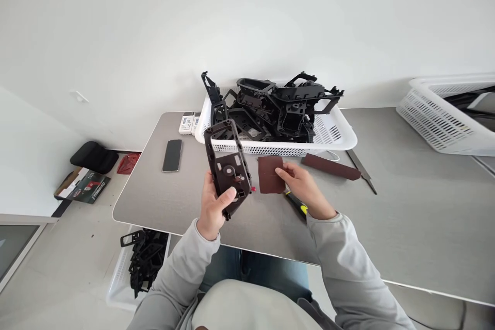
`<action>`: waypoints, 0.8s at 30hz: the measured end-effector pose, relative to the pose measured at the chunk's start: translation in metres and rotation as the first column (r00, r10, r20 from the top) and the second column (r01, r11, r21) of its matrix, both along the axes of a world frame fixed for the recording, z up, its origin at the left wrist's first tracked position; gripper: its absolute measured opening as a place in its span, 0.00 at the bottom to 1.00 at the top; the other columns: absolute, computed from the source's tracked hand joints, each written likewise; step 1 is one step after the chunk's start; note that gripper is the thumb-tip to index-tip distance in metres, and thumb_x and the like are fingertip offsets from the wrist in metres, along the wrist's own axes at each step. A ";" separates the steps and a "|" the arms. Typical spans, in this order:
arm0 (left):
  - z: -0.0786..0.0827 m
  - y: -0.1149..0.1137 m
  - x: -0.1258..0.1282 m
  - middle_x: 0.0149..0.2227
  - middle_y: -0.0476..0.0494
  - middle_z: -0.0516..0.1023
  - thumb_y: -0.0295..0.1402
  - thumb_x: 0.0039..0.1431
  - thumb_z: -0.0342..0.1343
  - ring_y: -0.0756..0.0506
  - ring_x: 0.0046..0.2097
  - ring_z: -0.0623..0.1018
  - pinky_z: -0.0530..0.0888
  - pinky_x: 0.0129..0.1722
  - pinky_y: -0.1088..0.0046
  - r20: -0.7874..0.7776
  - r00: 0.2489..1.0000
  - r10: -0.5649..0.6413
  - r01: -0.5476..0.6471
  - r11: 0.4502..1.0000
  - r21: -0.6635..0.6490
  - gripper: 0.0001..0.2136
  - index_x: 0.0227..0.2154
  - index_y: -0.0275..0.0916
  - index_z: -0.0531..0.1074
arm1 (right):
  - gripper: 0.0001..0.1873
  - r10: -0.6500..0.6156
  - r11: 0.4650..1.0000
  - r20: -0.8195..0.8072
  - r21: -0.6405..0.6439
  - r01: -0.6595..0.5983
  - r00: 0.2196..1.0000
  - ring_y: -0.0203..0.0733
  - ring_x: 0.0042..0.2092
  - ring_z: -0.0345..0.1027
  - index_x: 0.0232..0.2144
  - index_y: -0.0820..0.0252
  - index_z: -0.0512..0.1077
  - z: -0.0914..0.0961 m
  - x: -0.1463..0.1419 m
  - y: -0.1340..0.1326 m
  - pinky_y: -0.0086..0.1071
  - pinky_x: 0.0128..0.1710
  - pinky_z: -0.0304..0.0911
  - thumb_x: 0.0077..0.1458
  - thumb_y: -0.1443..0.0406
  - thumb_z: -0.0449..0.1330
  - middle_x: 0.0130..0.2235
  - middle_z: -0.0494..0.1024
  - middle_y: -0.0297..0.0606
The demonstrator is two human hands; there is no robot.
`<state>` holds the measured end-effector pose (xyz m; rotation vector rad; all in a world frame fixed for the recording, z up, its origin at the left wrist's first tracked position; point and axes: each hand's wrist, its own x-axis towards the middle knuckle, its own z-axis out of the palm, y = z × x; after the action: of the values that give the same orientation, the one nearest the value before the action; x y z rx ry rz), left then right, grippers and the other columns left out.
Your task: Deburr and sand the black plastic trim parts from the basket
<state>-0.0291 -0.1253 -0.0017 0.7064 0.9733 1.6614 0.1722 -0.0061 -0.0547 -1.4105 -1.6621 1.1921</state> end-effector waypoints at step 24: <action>-0.018 0.035 -0.018 0.33 0.45 0.79 0.36 0.37 0.68 0.43 0.34 0.78 0.72 0.35 0.66 0.013 0.898 -0.439 0.439 0.896 -0.057 0.26 0.44 0.39 0.70 | 0.14 0.274 0.872 -0.218 0.467 -0.146 0.937 0.39 0.32 0.61 0.28 0.56 0.71 0.080 -0.055 -0.007 0.34 0.35 0.59 0.63 0.57 0.56 0.28 0.65 0.32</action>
<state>-0.0472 -0.0902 -0.0198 0.8185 0.7866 1.2294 0.1170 -0.0127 0.0252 -0.7549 -1.7729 0.9824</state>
